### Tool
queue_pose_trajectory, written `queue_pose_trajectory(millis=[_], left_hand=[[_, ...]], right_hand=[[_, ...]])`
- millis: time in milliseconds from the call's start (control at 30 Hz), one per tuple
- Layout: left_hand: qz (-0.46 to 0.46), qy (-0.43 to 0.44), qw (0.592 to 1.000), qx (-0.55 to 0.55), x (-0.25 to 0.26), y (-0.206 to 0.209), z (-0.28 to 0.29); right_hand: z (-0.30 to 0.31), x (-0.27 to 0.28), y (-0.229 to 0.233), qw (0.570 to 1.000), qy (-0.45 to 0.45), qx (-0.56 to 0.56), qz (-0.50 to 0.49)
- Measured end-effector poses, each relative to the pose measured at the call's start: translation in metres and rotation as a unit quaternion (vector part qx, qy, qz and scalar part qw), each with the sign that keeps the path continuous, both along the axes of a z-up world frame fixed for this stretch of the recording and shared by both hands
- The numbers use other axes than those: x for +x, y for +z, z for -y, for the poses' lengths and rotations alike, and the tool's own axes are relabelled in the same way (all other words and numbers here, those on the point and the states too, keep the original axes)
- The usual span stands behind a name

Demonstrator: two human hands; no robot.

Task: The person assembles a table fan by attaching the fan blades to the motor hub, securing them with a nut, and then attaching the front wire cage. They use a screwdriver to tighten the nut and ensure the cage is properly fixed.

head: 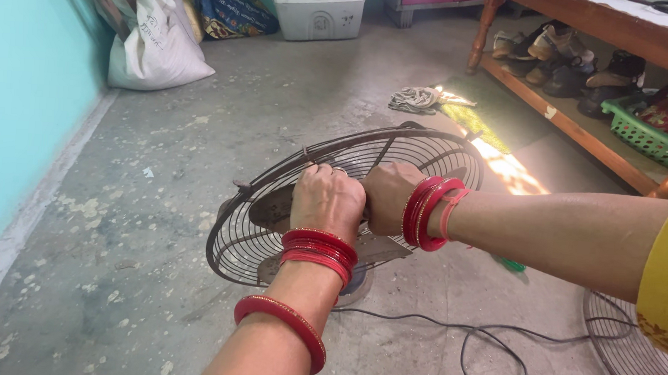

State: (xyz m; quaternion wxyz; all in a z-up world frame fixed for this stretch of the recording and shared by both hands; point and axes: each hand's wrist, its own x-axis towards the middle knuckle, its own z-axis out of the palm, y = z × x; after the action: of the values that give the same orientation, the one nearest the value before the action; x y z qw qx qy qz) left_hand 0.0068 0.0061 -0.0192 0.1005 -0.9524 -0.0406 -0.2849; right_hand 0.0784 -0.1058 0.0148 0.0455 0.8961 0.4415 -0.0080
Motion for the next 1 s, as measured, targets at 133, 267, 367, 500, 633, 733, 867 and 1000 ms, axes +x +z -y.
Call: queue_pose_trajectory(millis=[133, 267, 367, 500, 633, 733, 867, 1000], left_hand=[[-0.013, 0.008, 1.000, -0.004, -0.001, 0.002, 0.003], [-0.008, 0.006, 1.000, 0.001, -0.004, 0.001, 0.003], [-0.010, 0.016, 1.000, -0.021, -0.001, -0.004, 0.000], [0.022, 0.038, 0.999, -0.022, 0.004, -0.010, -0.007], [-0.007, 0.049, 0.998, -0.048, 0.003, 0.014, -0.007], [-0.001, 0.055, 0.997, -0.058, -0.006, 0.014, -0.010], [0.018, 0.037, 0.997, -0.070, -0.009, 0.006, -0.007], [0.003, 0.026, 0.995, -0.100, -0.008, 0.015, -0.003]], right_hand=[[-0.002, -0.007, 0.003, 0.999, -0.022, 0.027, -0.006], [-0.005, -0.017, 0.007, 0.995, -0.065, 0.073, -0.031], [-0.007, -0.019, 0.005, 0.994, -0.081, 0.058, -0.034], [-0.014, -0.026, -0.002, 0.996, -0.083, 0.025, -0.006], [-0.014, -0.039, 0.021, 0.995, -0.082, 0.042, -0.022], [-0.015, -0.040, 0.030, 0.997, -0.072, 0.019, 0.031], [-0.004, -0.026, 0.029, 0.996, -0.030, 0.069, 0.057], [0.003, -0.025, 0.021, 0.999, -0.019, -0.015, 0.041]])
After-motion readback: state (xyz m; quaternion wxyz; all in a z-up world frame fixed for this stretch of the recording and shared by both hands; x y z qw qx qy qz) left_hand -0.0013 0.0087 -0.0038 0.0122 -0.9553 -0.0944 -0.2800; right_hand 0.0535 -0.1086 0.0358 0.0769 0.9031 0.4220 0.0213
